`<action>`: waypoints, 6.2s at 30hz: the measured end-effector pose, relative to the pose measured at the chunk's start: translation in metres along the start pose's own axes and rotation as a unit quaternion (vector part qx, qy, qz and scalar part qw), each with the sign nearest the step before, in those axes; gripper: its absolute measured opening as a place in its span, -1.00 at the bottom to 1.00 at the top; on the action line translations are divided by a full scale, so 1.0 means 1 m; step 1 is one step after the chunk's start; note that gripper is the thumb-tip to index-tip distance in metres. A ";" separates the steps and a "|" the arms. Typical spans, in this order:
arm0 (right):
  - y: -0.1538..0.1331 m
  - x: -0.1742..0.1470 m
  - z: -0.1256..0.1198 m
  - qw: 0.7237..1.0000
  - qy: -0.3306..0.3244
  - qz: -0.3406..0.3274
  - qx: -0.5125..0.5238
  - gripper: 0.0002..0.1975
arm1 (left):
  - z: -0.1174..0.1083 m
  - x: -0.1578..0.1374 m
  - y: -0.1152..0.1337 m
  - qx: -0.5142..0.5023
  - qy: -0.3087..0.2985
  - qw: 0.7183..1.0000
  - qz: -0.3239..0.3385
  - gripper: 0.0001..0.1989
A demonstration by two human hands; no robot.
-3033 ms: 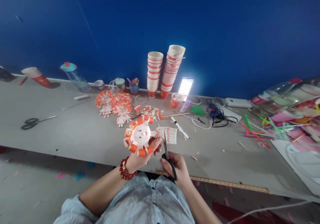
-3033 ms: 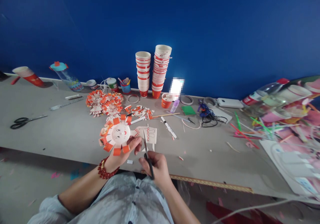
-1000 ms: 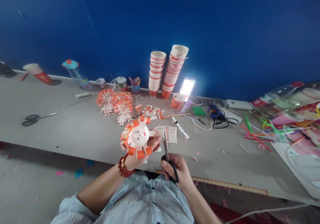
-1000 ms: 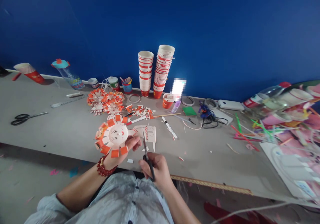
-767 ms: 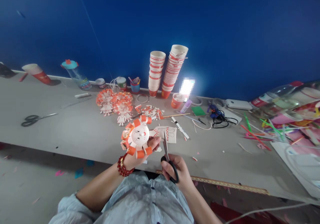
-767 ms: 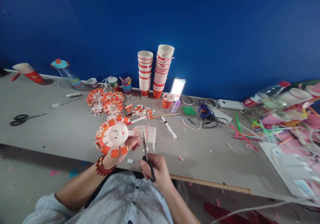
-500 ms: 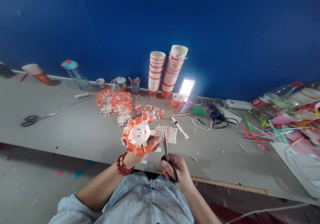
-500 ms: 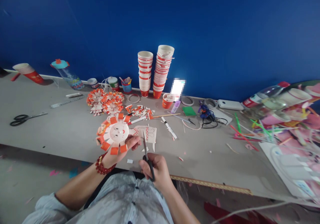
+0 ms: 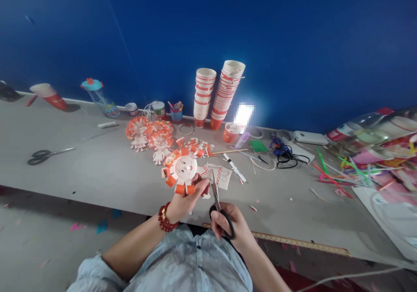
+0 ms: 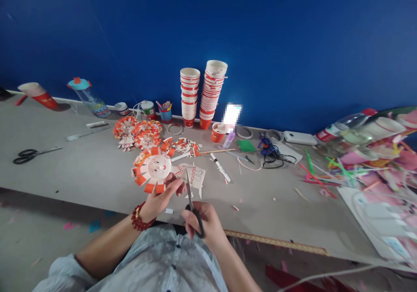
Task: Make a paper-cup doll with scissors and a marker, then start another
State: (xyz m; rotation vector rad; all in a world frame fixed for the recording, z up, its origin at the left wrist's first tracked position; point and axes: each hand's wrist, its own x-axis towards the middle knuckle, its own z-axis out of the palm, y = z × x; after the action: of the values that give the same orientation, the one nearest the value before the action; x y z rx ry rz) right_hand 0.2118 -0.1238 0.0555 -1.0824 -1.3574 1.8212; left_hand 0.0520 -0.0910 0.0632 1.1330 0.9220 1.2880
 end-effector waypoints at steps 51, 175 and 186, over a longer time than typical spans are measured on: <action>-0.006 0.002 0.000 0.995 0.045 -0.043 -0.072 -0.41 | 0.008 0.003 0.029 0.089 0.015 0.993 -0.079 -0.70; 0.040 -0.013 -0.007 0.986 0.044 0.005 -0.162 -0.38 | -0.008 0.007 0.005 0.152 -0.052 0.984 -0.076 -0.69; 0.039 -0.007 -0.008 0.979 0.057 0.021 -0.193 -0.41 | -0.008 0.007 0.004 0.146 -0.058 0.985 -0.066 -0.70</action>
State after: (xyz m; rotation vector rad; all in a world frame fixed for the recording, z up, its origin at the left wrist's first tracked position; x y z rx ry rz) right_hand 0.2224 -0.1372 0.0186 -1.3984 -1.6694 1.5309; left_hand 0.0445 -0.0838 0.0655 1.3352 1.1032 0.9901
